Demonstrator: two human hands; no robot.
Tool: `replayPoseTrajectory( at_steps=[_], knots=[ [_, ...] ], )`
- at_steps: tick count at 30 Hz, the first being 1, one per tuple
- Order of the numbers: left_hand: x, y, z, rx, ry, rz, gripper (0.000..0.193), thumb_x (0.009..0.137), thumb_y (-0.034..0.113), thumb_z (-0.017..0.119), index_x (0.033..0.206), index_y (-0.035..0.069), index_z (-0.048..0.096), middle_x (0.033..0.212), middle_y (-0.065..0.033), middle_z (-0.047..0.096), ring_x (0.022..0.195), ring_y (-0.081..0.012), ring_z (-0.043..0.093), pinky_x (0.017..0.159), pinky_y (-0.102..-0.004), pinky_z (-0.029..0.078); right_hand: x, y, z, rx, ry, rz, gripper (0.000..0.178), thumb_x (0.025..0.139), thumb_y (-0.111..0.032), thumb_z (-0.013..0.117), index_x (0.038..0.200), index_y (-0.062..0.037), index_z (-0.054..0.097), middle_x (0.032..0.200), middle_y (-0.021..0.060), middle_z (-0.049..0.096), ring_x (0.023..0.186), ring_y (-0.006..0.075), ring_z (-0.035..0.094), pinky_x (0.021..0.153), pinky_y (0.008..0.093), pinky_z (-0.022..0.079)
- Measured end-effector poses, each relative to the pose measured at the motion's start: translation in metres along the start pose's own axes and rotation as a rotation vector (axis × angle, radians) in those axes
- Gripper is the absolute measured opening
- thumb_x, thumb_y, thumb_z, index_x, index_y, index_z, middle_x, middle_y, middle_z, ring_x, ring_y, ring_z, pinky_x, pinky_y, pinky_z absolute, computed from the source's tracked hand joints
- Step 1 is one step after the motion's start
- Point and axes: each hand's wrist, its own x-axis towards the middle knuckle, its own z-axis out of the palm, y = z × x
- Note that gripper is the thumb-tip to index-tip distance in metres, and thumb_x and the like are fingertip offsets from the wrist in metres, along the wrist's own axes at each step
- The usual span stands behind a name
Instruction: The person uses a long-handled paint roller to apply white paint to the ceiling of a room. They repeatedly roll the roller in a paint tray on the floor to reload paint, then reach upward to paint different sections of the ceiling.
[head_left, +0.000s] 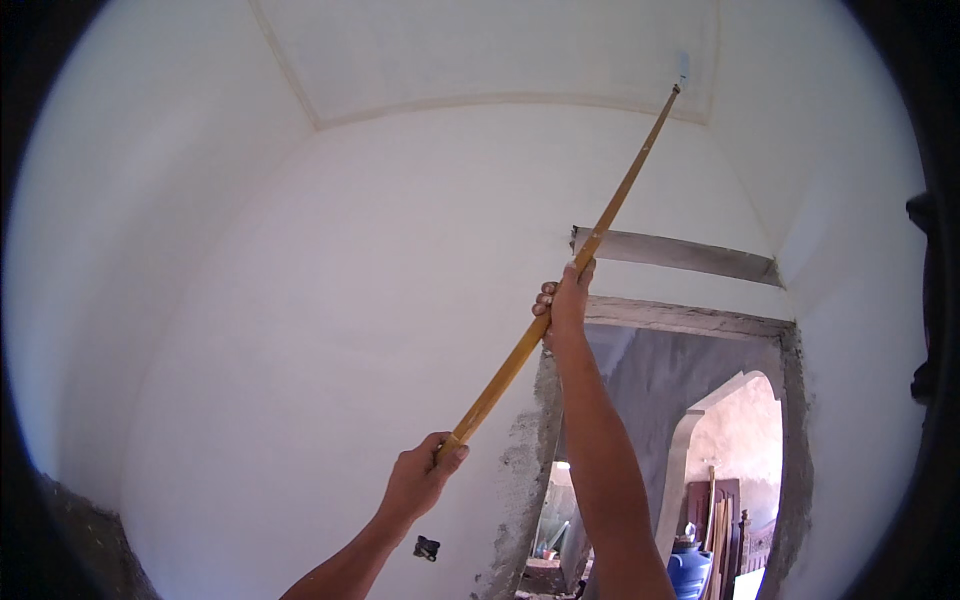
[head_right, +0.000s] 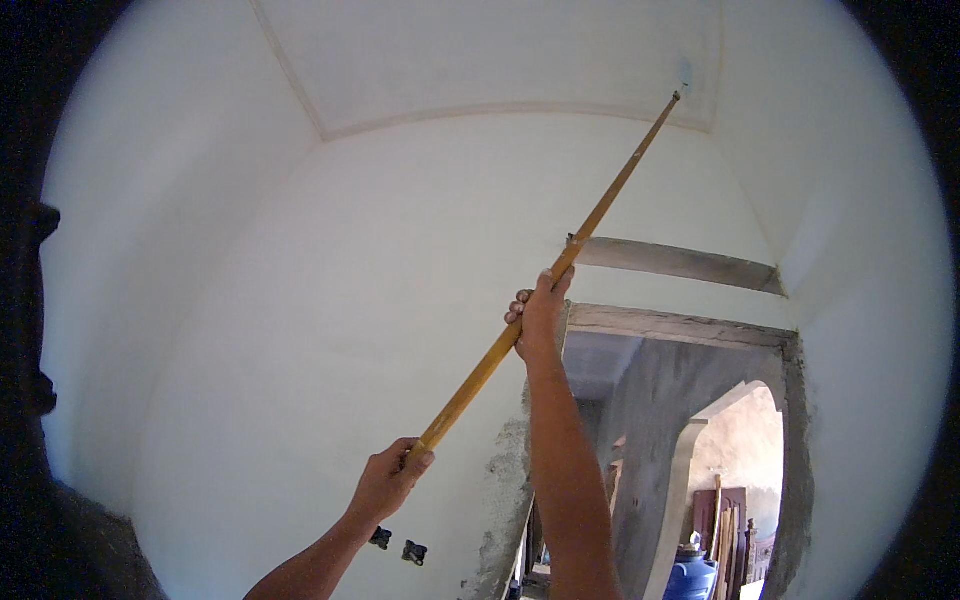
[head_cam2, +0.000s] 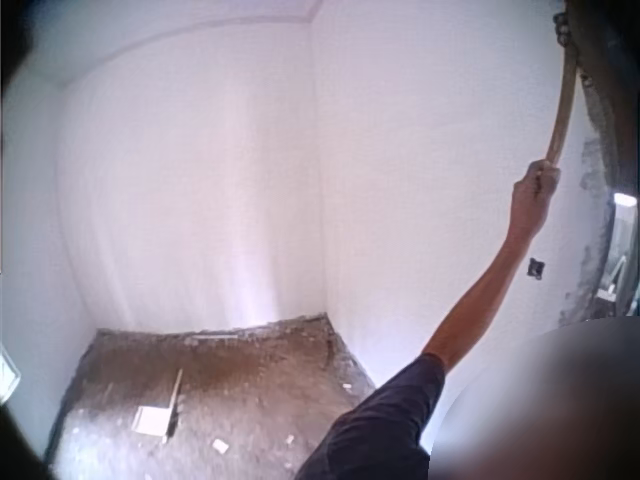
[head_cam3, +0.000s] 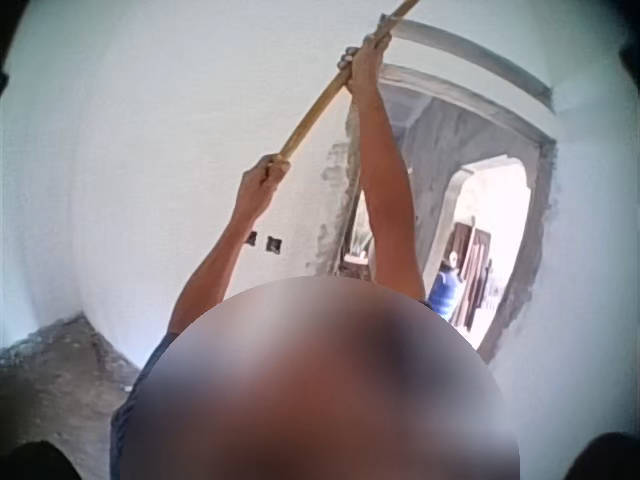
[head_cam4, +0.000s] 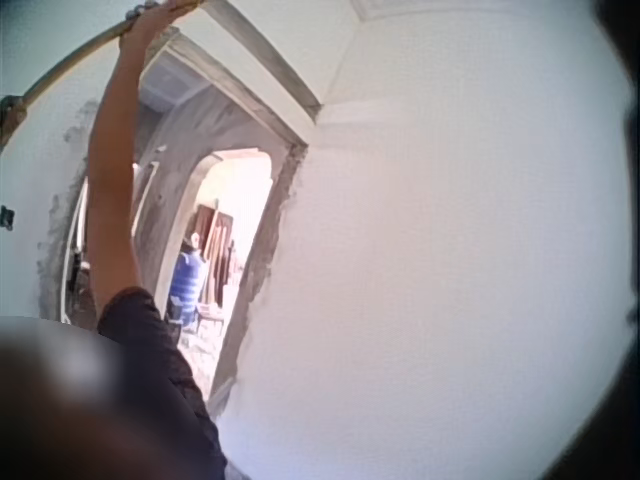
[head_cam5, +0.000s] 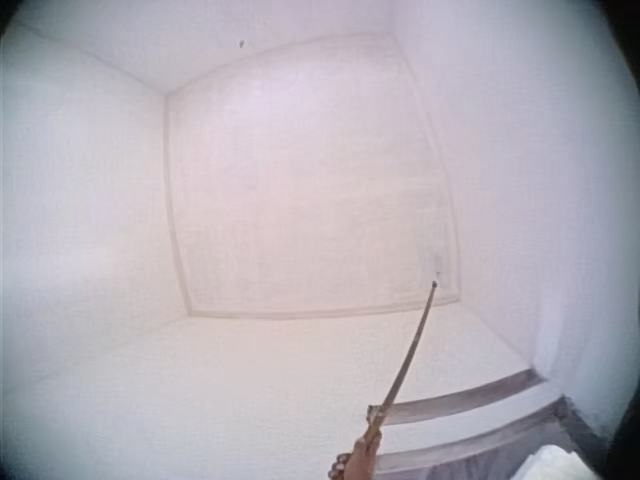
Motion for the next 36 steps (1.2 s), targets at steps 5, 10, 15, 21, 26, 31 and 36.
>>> replayPoseTrajectory(
  at_steps=[5, 10, 15, 21, 26, 31, 36],
  knots=[
    [0.013, 0.006, 0.063, 0.025, -0.003, 0.041, 0.051, 0.102, 0.048, 0.061, 0.127, 0.004, 0.064, 0.07, -0.0049, 0.062, 0.06, -0.014, 0.058, 0.057, -0.0338, 0.046, 0.025, -0.015, -0.059, -0.007, 0.038, -0.016, 0.061, 0.109, -0.04, 0.042, 0.16, -0.0402, 0.008, 0.072, 0.0018, 0.044, 0.05, 0.0105, 0.043, 0.045, 0.0269, 0.043],
    [0.02, 0.001, 0.108, 0.069, -0.007, 0.059, 0.052, 0.102, 0.049, 0.06, 0.128, 0.004, 0.063, 0.071, -0.0071, 0.065, 0.061, -0.0176, 0.063, 0.059, -0.0362, 0.048, 0.044, -0.017, -0.109, -0.008, 0.001, -0.039, 0.06, 0.109, -0.042, 0.043, 0.159, -0.0397, 0.011, 0.07, 0.0008, 0.045, 0.049, 0.0102, 0.044, 0.043, 0.027, 0.043],
    [0.031, 0.002, 0.163, 0.086, 0.0, 0.094, 0.053, 0.102, 0.052, 0.059, 0.127, 0.005, 0.063, 0.072, -0.0101, 0.067, 0.065, -0.0233, 0.069, 0.061, -0.0398, 0.051, 0.06, -0.027, -0.155, -0.021, 0.045, -0.038, 0.055, 0.109, -0.043, 0.043, 0.157, -0.0412, 0.016, 0.07, 0.0002, 0.045, 0.049, 0.0097, 0.044, 0.043, 0.0265, 0.043],
    [0.034, -0.013, 0.203, 0.118, -0.003, 0.107, 0.054, 0.102, 0.054, 0.058, 0.124, 0.005, 0.063, 0.07, -0.0117, 0.067, 0.066, -0.029, 0.07, 0.061, -0.0428, 0.052, 0.066, -0.023, -0.198, 0.0, 0.022, -0.011, 0.05, 0.11, -0.041, 0.042, 0.154, -0.0416, 0.021, 0.07, -0.0003, 0.045, 0.05, 0.0093, 0.044, 0.043, 0.0253, 0.043],
    [0.042, -0.026, 0.218, 0.112, 0.015, 0.133, 0.055, 0.102, 0.055, 0.058, 0.122, 0.005, 0.063, 0.07, -0.0119, 0.066, 0.065, -0.0289, 0.07, 0.061, -0.0433, 0.051, 0.074, -0.017, -0.209, -0.018, -0.005, 0.006, 0.053, 0.11, -0.039, 0.042, 0.156, -0.0421, 0.016, 0.071, -0.0002, 0.045, 0.052, 0.0095, 0.045, 0.045, 0.0258, 0.044],
    [0.056, -0.035, 0.224, 0.082, 0.049, 0.137, 0.054, 0.102, 0.055, 0.059, 0.121, 0.004, 0.064, 0.07, -0.0115, 0.066, 0.065, -0.0256, 0.067, 0.06, -0.0409, 0.05, 0.088, -0.004, -0.208, -0.041, -0.001, 0.012, 0.057, 0.109, -0.037, 0.042, 0.158, -0.0396, 0.012, 0.07, 0.0012, 0.045, 0.051, 0.0111, 0.046, 0.045, 0.0271, 0.046],
    [0.071, -0.043, 0.205, -0.098, 0.02, 0.059, 0.045, 0.103, 0.047, 0.064, 0.111, 0.003, 0.066, 0.067, 0.0044, 0.051, 0.057, -0.005, 0.047, 0.051, -0.0254, 0.039, 0.101, 0.016, -0.191, -0.109, -0.045, -0.069, 0.064, 0.108, -0.034, 0.043, 0.161, -0.0354, 0.007, 0.069, 0.0028, 0.044, 0.05, 0.0128, 0.047, 0.045, 0.029, 0.047]
  ],
)
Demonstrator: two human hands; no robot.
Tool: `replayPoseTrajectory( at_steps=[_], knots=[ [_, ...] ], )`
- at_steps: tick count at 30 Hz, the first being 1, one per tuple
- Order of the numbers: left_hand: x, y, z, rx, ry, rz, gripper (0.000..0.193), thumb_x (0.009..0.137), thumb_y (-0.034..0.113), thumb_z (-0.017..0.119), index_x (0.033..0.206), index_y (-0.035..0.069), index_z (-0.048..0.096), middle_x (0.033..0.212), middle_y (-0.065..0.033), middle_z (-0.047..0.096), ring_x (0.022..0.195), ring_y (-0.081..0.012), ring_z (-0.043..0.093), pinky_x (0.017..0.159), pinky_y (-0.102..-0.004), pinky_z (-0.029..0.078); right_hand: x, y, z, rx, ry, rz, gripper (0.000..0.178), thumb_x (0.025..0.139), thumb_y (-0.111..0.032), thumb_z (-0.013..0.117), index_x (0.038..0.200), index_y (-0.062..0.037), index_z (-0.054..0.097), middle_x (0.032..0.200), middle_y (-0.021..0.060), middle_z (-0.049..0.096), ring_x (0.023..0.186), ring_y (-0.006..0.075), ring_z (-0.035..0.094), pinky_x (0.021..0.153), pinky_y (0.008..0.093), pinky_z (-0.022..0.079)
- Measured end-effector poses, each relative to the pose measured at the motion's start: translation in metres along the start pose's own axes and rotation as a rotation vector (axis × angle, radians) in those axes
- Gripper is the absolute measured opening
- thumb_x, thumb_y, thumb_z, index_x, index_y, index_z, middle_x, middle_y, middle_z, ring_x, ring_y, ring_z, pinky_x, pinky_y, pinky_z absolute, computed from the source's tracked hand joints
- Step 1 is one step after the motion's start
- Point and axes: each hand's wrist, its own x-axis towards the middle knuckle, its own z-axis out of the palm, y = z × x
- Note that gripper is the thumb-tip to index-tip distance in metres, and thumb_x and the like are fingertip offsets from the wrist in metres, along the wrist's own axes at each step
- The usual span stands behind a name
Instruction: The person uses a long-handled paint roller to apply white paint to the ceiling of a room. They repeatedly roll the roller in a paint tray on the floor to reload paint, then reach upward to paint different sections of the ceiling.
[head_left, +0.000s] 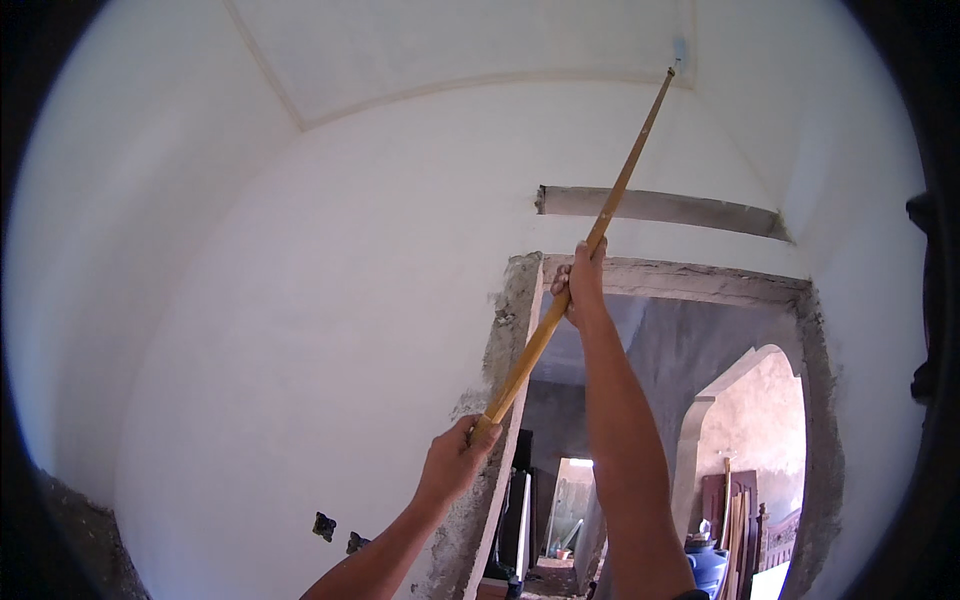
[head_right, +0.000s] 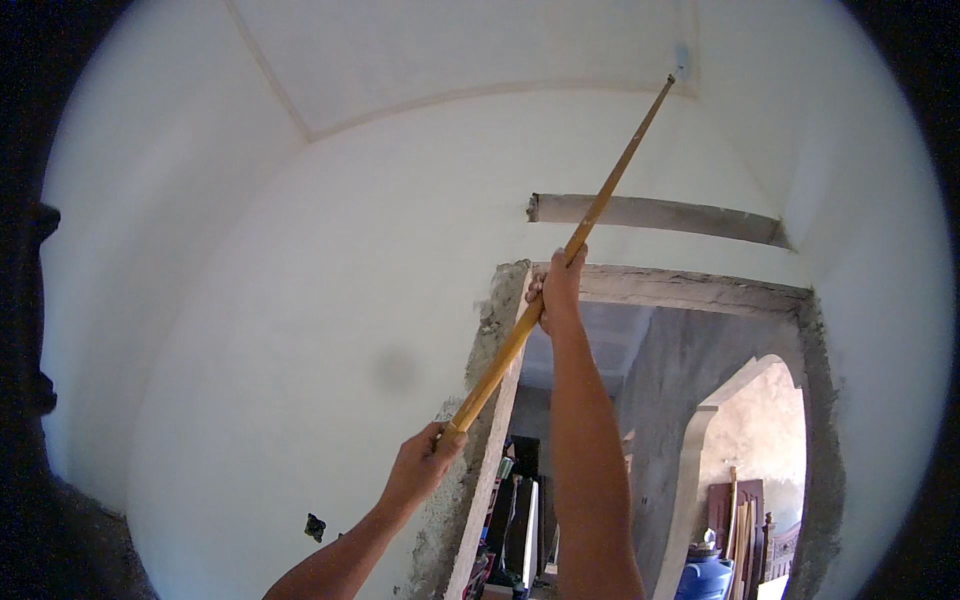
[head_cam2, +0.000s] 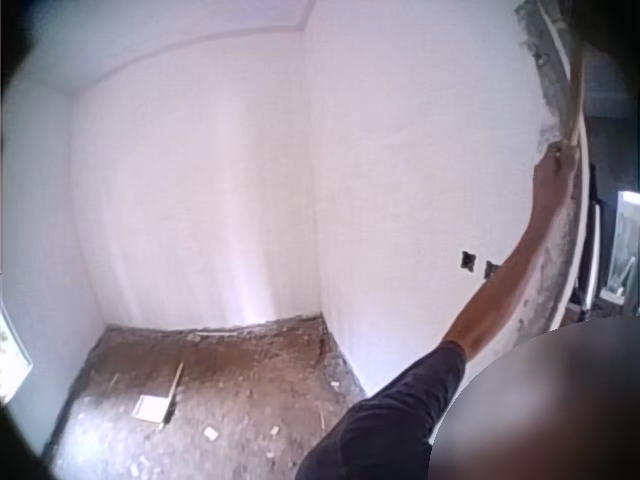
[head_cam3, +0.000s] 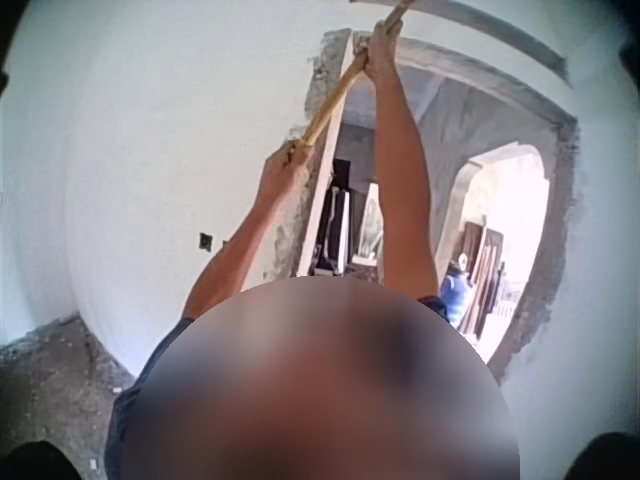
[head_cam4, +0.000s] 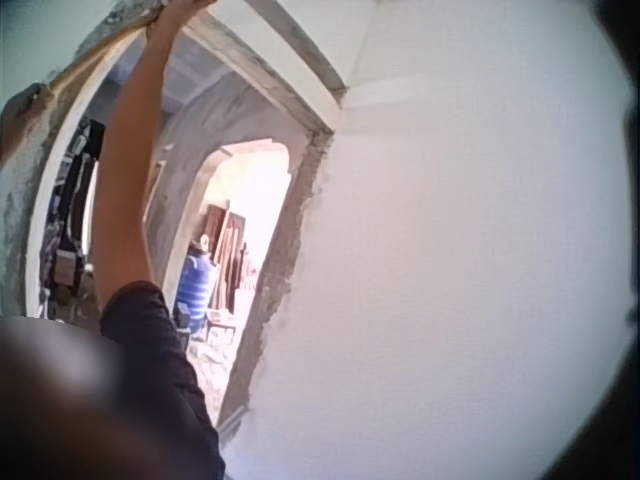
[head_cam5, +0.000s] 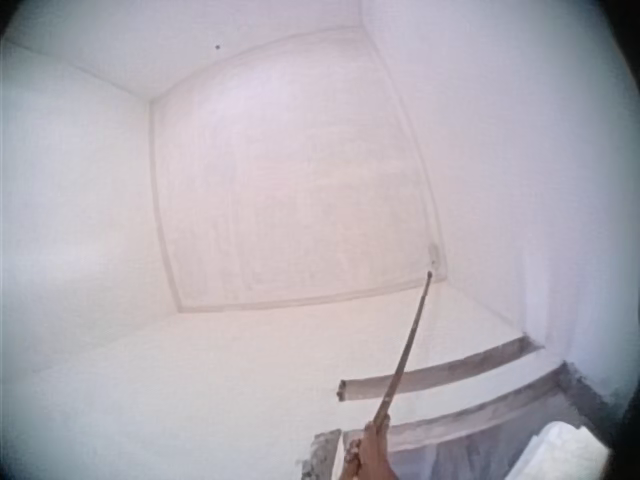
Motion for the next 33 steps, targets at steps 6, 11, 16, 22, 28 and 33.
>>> replayPoseTrajectory(
  at_steps=[6, 11, 16, 22, 28, 33],
  knots=[
    [0.006, -0.003, -0.034, 0.012, 0.015, 0.02, 0.05, 0.102, 0.049, 0.062, 0.116, 0.001, 0.067, 0.069, 0.0018, 0.054, 0.06, -0.0072, 0.049, 0.054, -0.0282, 0.041, 0.01, 0.011, 0.035, 0.11, -0.041, 0.065, 0.065, 0.108, -0.032, 0.042, 0.16, -0.0325, 0.003, 0.07, 0.004, 0.045, 0.052, 0.0127, 0.047, 0.046, 0.0305, 0.047],
    [-0.012, -0.021, -0.063, -0.068, 0.05, -0.01, 0.047, 0.103, 0.045, 0.063, 0.118, 0.001, 0.066, 0.07, 0.0031, 0.054, 0.06, -0.0058, 0.048, 0.053, -0.0262, 0.04, -0.017, 0.04, 0.067, 0.093, -0.07, 0.087, 0.068, 0.109, -0.033, 0.043, 0.161, -0.0337, -0.001, 0.071, 0.0045, 0.046, 0.053, 0.0131, 0.048, 0.046, 0.0299, 0.047],
    [-0.033, -0.055, -0.104, -0.098, 0.107, -0.045, 0.044, 0.103, 0.044, 0.064, 0.117, 0.002, 0.063, 0.07, 0.0062, 0.05, 0.058, -0.0026, 0.045, 0.048, -0.0216, 0.037, -0.052, 0.08, 0.115, 0.096, -0.089, 0.138, 0.07, 0.109, -0.033, 0.042, 0.163, -0.0337, -0.002, 0.069, 0.0036, 0.045, 0.05, 0.0138, 0.046, 0.045, 0.0306, 0.047],
    [-0.057, -0.09, -0.152, -0.078, 0.209, -0.129, 0.049, 0.102, 0.043, 0.066, 0.119, -0.003, 0.064, 0.071, 0.0047, 0.052, 0.059, -0.0031, 0.046, 0.052, -0.0235, 0.039, -0.087, 0.125, 0.17, 0.124, -0.155, 0.192, 0.071, 0.109, -0.031, 0.041, 0.163, -0.033, -0.005, 0.068, 0.0035, 0.044, 0.05, 0.0134, 0.046, 0.044, 0.0314, 0.047],
    [-0.076, -0.122, -0.19, -0.057, 0.294, -0.166, 0.047, 0.1, 0.04, 0.069, 0.119, -0.003, 0.063, 0.068, 0.0034, 0.054, 0.056, -0.0047, 0.046, 0.05, -0.025, 0.039, -0.122, 0.162, 0.212, 0.17, -0.187, 0.264, 0.071, 0.11, -0.033, 0.043, 0.164, -0.0322, -0.002, 0.07, 0.0027, 0.045, 0.05, 0.0119, 0.045, 0.044, 0.0293, 0.046],
    [-0.101, -0.136, -0.218, 0.381, 0.326, -0.038, 0.043, 0.094, 0.033, 0.075, 0.108, -0.006, 0.063, 0.064, -0.0017, 0.06, 0.053, -0.0089, 0.053, 0.05, -0.0293, 0.044, -0.162, 0.177, 0.235, 0.215, -0.169, 0.266, 0.065, 0.111, -0.038, 0.042, 0.165, -0.0319, 0.007, 0.071, 0.0011, 0.044, 0.05, 0.0101, 0.045, 0.044, 0.0281, 0.046]
  ],
)
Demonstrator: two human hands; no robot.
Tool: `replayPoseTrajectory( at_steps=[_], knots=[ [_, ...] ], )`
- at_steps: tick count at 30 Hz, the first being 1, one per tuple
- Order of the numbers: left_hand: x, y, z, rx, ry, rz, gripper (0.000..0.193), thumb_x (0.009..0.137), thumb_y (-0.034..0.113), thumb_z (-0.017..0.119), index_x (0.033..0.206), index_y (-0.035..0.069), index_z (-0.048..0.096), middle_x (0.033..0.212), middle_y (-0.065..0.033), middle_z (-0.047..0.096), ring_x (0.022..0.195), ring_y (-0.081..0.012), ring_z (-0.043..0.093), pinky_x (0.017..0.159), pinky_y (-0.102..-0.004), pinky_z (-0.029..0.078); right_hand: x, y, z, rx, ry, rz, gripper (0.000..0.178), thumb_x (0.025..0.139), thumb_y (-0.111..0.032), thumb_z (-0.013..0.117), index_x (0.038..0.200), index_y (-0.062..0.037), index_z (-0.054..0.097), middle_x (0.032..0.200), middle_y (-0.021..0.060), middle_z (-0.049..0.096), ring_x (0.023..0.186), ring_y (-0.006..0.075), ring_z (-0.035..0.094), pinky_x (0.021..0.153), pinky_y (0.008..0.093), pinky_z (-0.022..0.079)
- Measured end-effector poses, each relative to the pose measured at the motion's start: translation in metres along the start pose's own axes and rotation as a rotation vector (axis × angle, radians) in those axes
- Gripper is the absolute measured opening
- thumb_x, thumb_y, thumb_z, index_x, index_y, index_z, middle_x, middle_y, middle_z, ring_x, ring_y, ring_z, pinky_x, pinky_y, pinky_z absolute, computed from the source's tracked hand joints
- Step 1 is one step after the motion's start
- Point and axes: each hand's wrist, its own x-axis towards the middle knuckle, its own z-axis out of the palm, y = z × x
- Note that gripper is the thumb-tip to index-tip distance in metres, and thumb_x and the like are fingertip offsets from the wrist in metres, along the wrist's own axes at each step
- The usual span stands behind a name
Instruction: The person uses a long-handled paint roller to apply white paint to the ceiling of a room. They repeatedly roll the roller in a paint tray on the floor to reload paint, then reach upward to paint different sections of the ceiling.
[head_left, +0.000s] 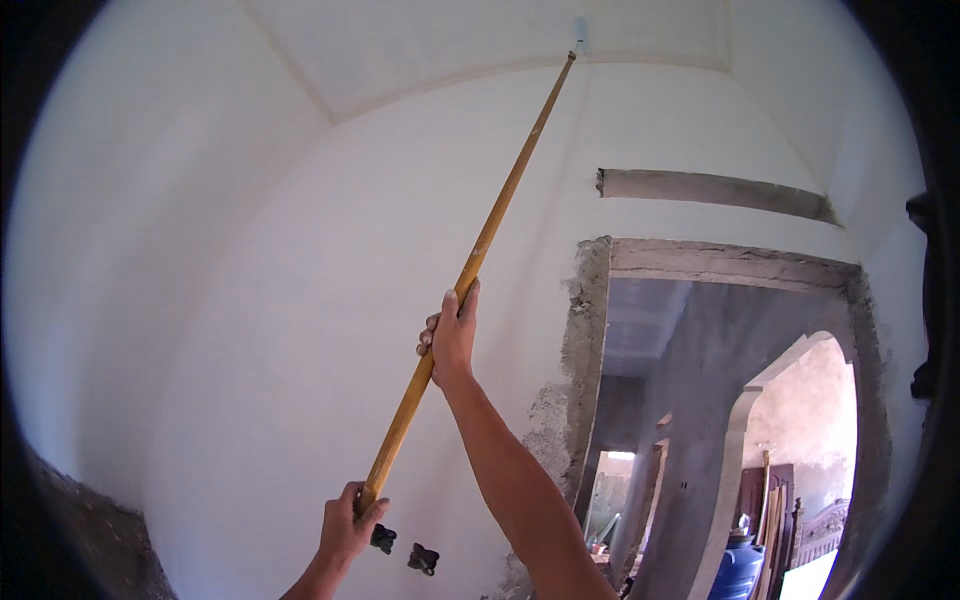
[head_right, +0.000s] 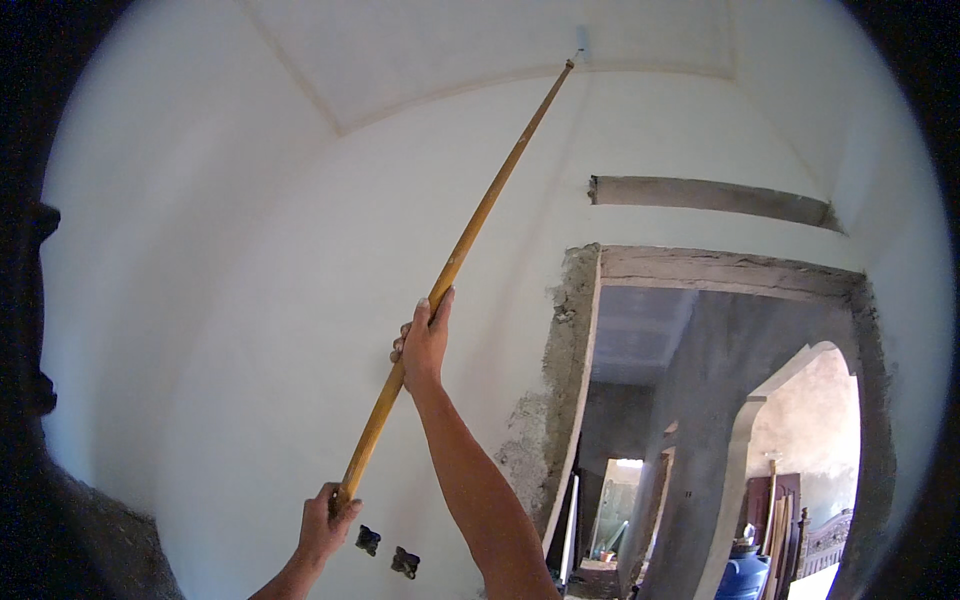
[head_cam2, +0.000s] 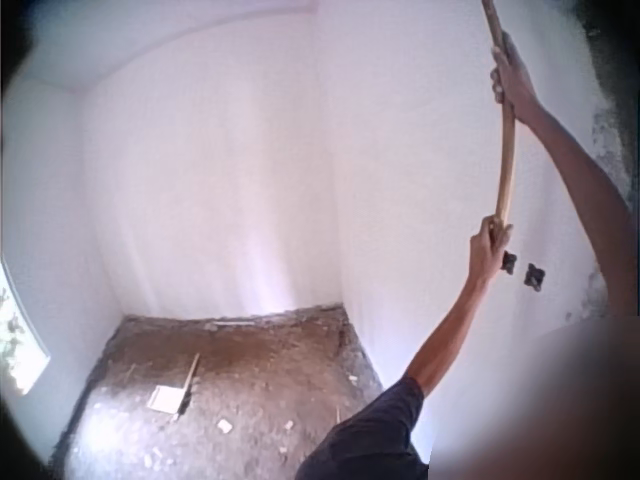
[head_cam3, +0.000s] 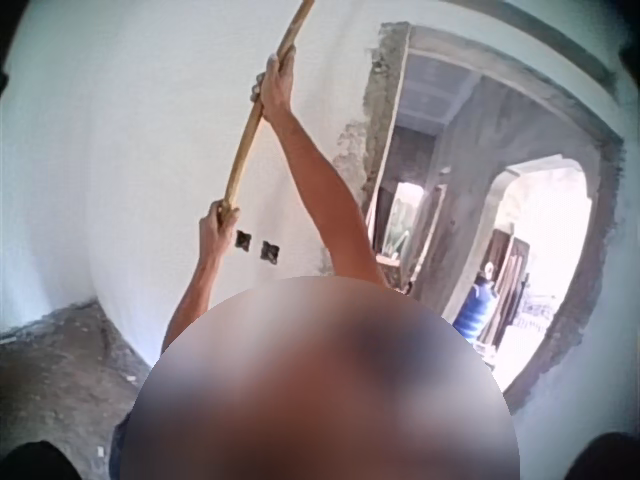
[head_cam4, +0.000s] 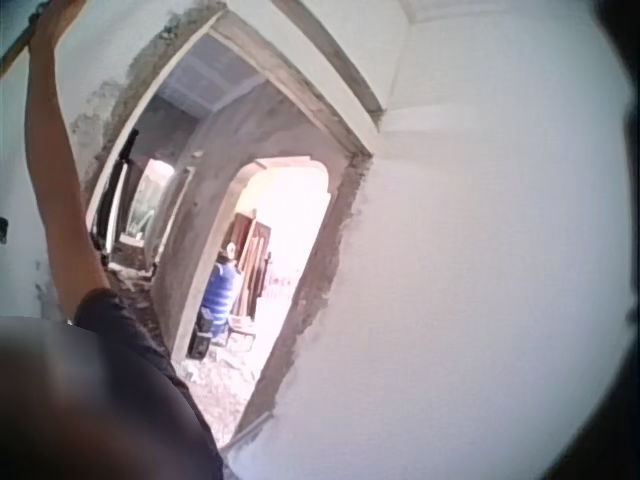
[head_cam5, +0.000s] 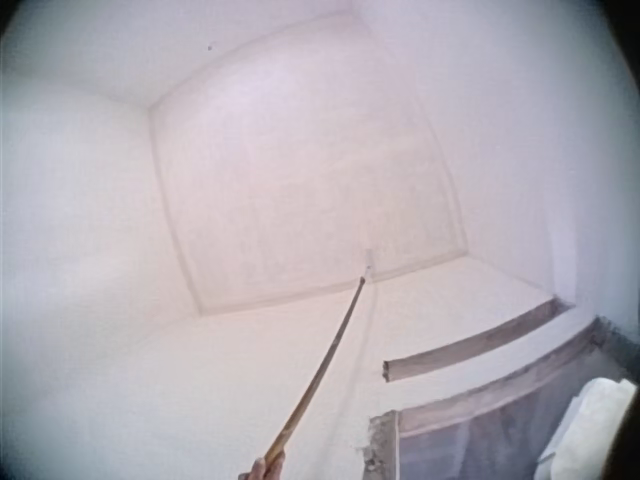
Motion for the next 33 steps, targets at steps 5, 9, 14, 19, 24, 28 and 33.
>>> replayPoseTrajectory(
  at_steps=[5, 9, 14, 19, 24, 28, 33],
  knots=[
    [-0.024, -0.011, -0.013, -0.186, -0.081, -0.207, 0.045, 0.096, 0.041, 0.073, 0.102, -0.003, 0.062, 0.062, 0.0014, 0.055, 0.052, -0.0077, 0.049, 0.048, -0.0276, 0.041, -0.029, 0.012, 0.008, 0.006, 0.0, 0.014, 0.066, 0.111, -0.038, 0.043, 0.166, -0.0306, 0.008, 0.072, 0.0002, 0.044, 0.053, 0.0089, 0.045, 0.046, 0.0274, 0.046],
    [-0.031, -0.011, -0.015, -0.257, -0.122, -0.186, 0.057, 0.1, 0.055, 0.063, 0.101, -0.001, 0.062, 0.062, 0.0022, 0.051, 0.05, -0.007, 0.044, 0.047, -0.0268, 0.037, -0.032, -0.002, 0.003, 0.04, -0.004, -0.013, 0.072, 0.108, -0.029, 0.048, 0.166, -0.0303, 0.004, 0.078, 0.0013, 0.048, 0.055, 0.0091, 0.048, 0.05, 0.029, 0.05],
    [-0.035, -0.003, -0.019, -0.588, -0.484, -0.426, 0.074, 0.101, 0.072, 0.041, 0.099, 0.001, 0.062, 0.067, -0.0035, 0.056, 0.051, -0.011, 0.05, 0.048, -0.0274, 0.042, -0.034, -0.043, -0.016, 0.114, -0.021, -0.132, 0.082, 0.103, -0.018, 0.058, 0.167, -0.0225, 0.005, 0.085, 0.0032, 0.051, 0.055, 0.0098, 0.049, 0.046, 0.0284, 0.05],
    [-0.041, 0.02, 0.03, -0.663, -0.47, -0.456, 0.069, 0.104, 0.068, 0.036, 0.094, 0.004, 0.058, 0.062, -0.0052, 0.053, 0.048, -0.0136, 0.05, 0.044, -0.0296, 0.043, -0.037, -0.094, -0.066, -0.02, -0.028, -0.215, 0.084, 0.103, -0.017, 0.06, 0.166, -0.0204, 0.005, 0.084, 0.0042, 0.053, 0.053, 0.0098, 0.051, 0.042, 0.027, 0.049],
    [-0.05, 0.061, 0.101, -0.391, -0.439, -0.182, 0.058, 0.106, 0.06, 0.045, 0.089, 0.006, 0.054, 0.057, -0.0009, 0.048, 0.042, -0.0103, 0.045, 0.041, -0.0274, 0.039, -0.033, -0.135, -0.127, -0.186, 0.114, -0.293, 0.083, 0.103, -0.017, 0.059, 0.166, -0.0196, 0.005, 0.077, 0.0038, 0.053, 0.049, 0.0098, 0.05, 0.039, 0.0271, 0.045],
    [-0.04, 0.1, 0.147, -0.321, -0.345, -0.119, 0.056, 0.107, 0.058, 0.046, 0.084, 0.008, 0.053, 0.056, 0.001, 0.048, 0.041, -0.0091, 0.043, 0.04, -0.0267, 0.036, -0.013, -0.176, -0.176, -0.103, 0.079, -0.316, 0.084, 0.103, -0.017, 0.059, 0.165, -0.0221, 0.004, 0.074, 0.0022, 0.048, 0.049, 0.0093, 0.046, 0.039, 0.0267, 0.044],
    [-0.029, 0.146, 0.198, -0.311, -0.333, -0.07, 0.055, 0.107, 0.056, 0.046, 0.084, 0.008, 0.054, 0.058, 0.0009, 0.049, 0.04, -0.0083, 0.042, 0.039, -0.0256, 0.035, 0.01, -0.226, -0.225, -0.099, 0.142, -0.314, 0.081, 0.102, -0.019, 0.058, 0.164, -0.0308, 0.007, 0.071, 0.0019, 0.046, 0.049, 0.0098, 0.044, 0.041, 0.0277, 0.044]
  ],
)
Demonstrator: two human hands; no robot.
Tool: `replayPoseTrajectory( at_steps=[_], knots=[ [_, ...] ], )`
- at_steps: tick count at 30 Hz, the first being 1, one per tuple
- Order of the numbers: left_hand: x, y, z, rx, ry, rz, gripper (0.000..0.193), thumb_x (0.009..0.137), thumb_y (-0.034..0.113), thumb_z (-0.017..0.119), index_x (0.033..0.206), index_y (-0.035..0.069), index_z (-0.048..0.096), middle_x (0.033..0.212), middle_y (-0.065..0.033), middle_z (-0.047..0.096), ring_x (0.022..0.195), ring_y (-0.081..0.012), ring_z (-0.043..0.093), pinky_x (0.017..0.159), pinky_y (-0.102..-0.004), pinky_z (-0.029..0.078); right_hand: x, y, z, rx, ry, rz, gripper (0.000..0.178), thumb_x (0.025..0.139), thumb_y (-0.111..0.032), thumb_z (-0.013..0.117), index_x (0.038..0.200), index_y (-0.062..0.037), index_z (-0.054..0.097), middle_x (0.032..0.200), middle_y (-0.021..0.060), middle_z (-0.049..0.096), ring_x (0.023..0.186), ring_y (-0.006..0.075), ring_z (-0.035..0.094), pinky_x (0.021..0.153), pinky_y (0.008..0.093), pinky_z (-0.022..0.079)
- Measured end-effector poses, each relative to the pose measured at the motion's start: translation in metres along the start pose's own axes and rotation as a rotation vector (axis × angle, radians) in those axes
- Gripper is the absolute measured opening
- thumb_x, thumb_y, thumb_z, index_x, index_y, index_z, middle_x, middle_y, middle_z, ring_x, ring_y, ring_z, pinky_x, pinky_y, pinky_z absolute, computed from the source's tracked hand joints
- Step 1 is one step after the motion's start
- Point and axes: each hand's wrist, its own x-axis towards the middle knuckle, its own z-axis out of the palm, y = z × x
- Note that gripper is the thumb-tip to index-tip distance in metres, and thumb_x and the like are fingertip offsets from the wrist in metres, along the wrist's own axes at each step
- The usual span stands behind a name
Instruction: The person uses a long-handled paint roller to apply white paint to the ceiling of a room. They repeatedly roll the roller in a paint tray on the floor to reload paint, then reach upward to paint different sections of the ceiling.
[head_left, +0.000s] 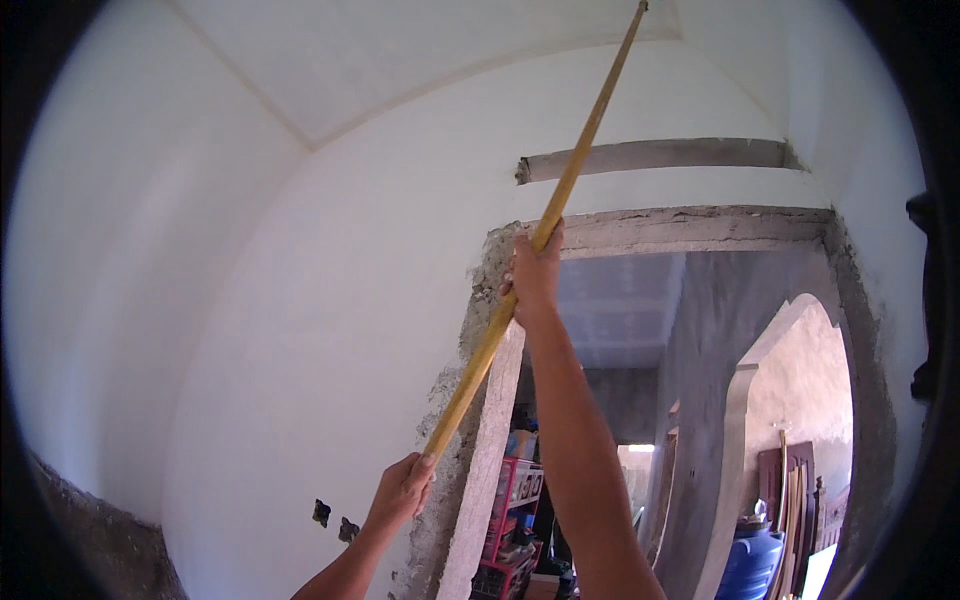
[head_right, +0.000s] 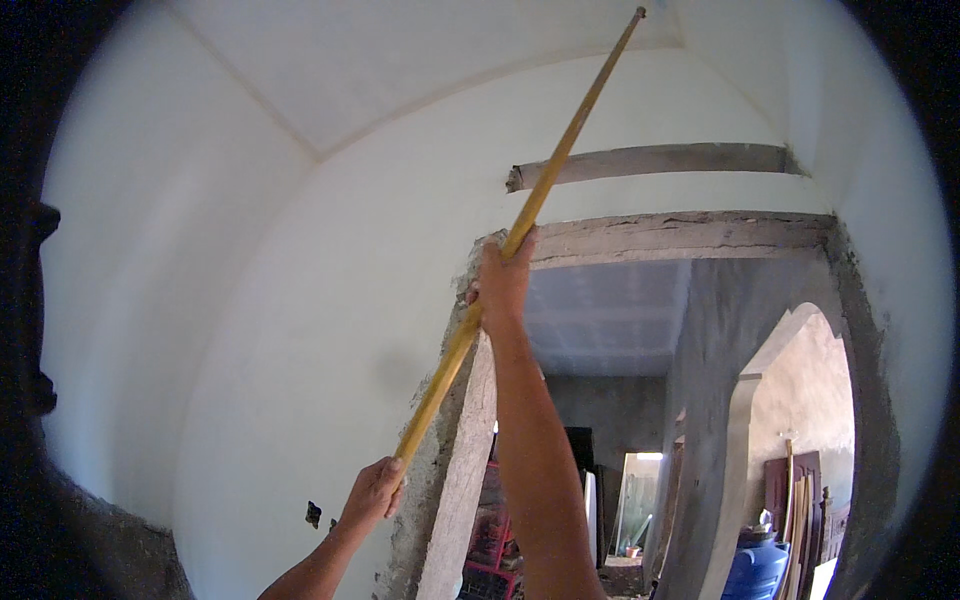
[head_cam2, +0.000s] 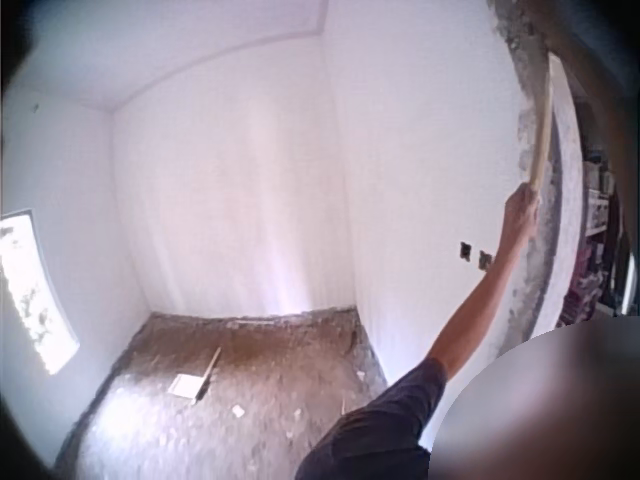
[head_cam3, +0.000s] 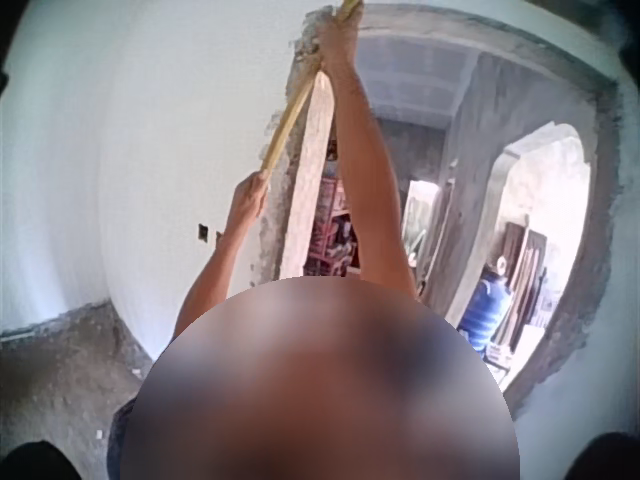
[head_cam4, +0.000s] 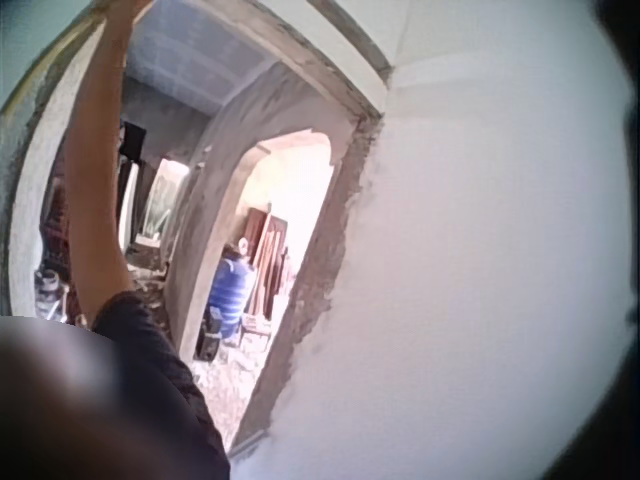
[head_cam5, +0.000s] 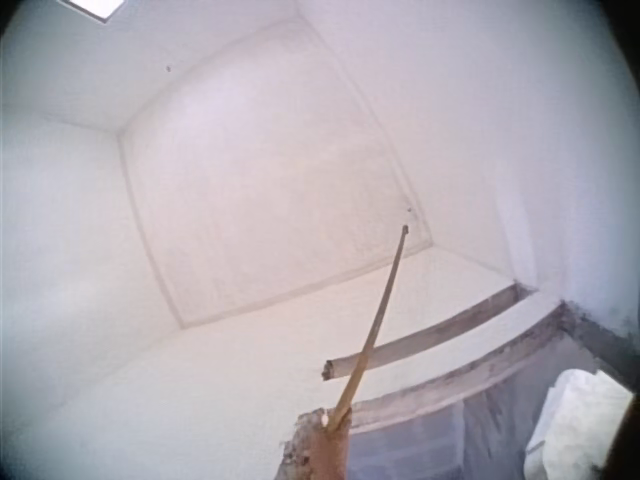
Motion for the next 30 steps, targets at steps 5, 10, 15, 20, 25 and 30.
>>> replayPoseTrajectory(
  at_steps=[5, 10, 15, 20, 25, 30],
  knots=[
    [0.008, 0.015, 0.043, -0.061, 0.005, 0.0, 0.056, 0.104, 0.06, 0.053, 0.081, 0.008, 0.055, 0.057, 0.0038, 0.048, 0.04, -0.0068, 0.044, 0.037, -0.0245, 0.036, 0.018, -0.022, -0.037, -0.064, 0.025, 0.031, 0.081, 0.102, -0.018, 0.056, 0.164, -0.0285, 0.005, 0.07, 0.0025, 0.046, 0.05, 0.0111, 0.046, 0.041, 0.0287, 0.045],
    [0.007, 0.02, 0.058, -0.055, -0.037, 0.003, 0.054, 0.106, 0.056, 0.051, 0.082, 0.008, 0.053, 0.056, 0.0027, 0.047, 0.04, -0.0074, 0.043, 0.037, -0.0251, 0.035, 0.023, -0.026, -0.053, -0.083, 0.027, 0.047, 0.081, 0.103, -0.018, 0.055, 0.165, -0.0278, 0.004, 0.07, 0.0023, 0.046, 0.051, 0.0117, 0.046, 0.041, 0.0289, 0.045],
    [0.011, 0.019, 0.055, -0.038, -0.006, -0.044, 0.059, 0.102, 0.062, 0.054, 0.082, 0.006, 0.057, 0.059, 0.0013, 0.05, 0.046, -0.0066, 0.047, 0.041, -0.0259, 0.037, 0.029, -0.013, -0.055, -0.037, 0.031, 0.076, 0.082, 0.1, -0.019, 0.056, 0.164, -0.0315, 0.006, 0.072, 0.0023, 0.046, 0.051, 0.0117, 0.045, 0.041, 0.0291, 0.045],
    [0.024, 0.026, 0.063, 0.043, 0.034, 0.054, 0.056, 0.105, 0.059, 0.052, 0.082, 0.008, 0.053, 0.057, 0.0026, 0.048, 0.041, -0.0068, 0.043, 0.037, -0.0258, 0.035, 0.057, -0.01, -0.064, 0.035, 0.015, 0.101, 0.079, 0.099, -0.021, 0.057, 0.162, -0.0331, 0.01, 0.073, 0.0026, 0.046, 0.05, 0.0125, 0.045, 0.041, 0.0298, 0.046],
    [0.03, 0.044, 0.073, 0.078, 0.045, 0.063, 0.058, 0.103, 0.062, 0.051, 0.081, 0.008, 0.053, 0.057, 0.0028, 0.047, 0.042, -0.0074, 0.044, 0.037, -0.0263, 0.036, 0.076, -0.014, -0.071, 0.018, 0.004, 0.043, 0.072, 0.1, -0.02, 0.057, 0.157, -0.0327, 0.016, 0.072, 0.0025, 0.046, 0.049, 0.0117, 0.044, 0.041, 0.0296, 0.044],
    [0.035, 0.059, 0.073, 0.146, 0.043, 0.052, 0.064, 0.102, 0.066, 0.05, 0.084, 0.005, 0.058, 0.059, 0.0003, 0.05, 0.048, -0.0105, 0.049, 0.045, -0.0302, 0.039, 0.083, -0.021, -0.071, 0.085, -0.039, 0.058, 0.072, 0.102, -0.021, 0.057, 0.159, -0.0328, 0.014, 0.069, 0.0027, 0.046, 0.048, 0.0122, 0.045, 0.04, 0.0302, 0.044]
  ],
)
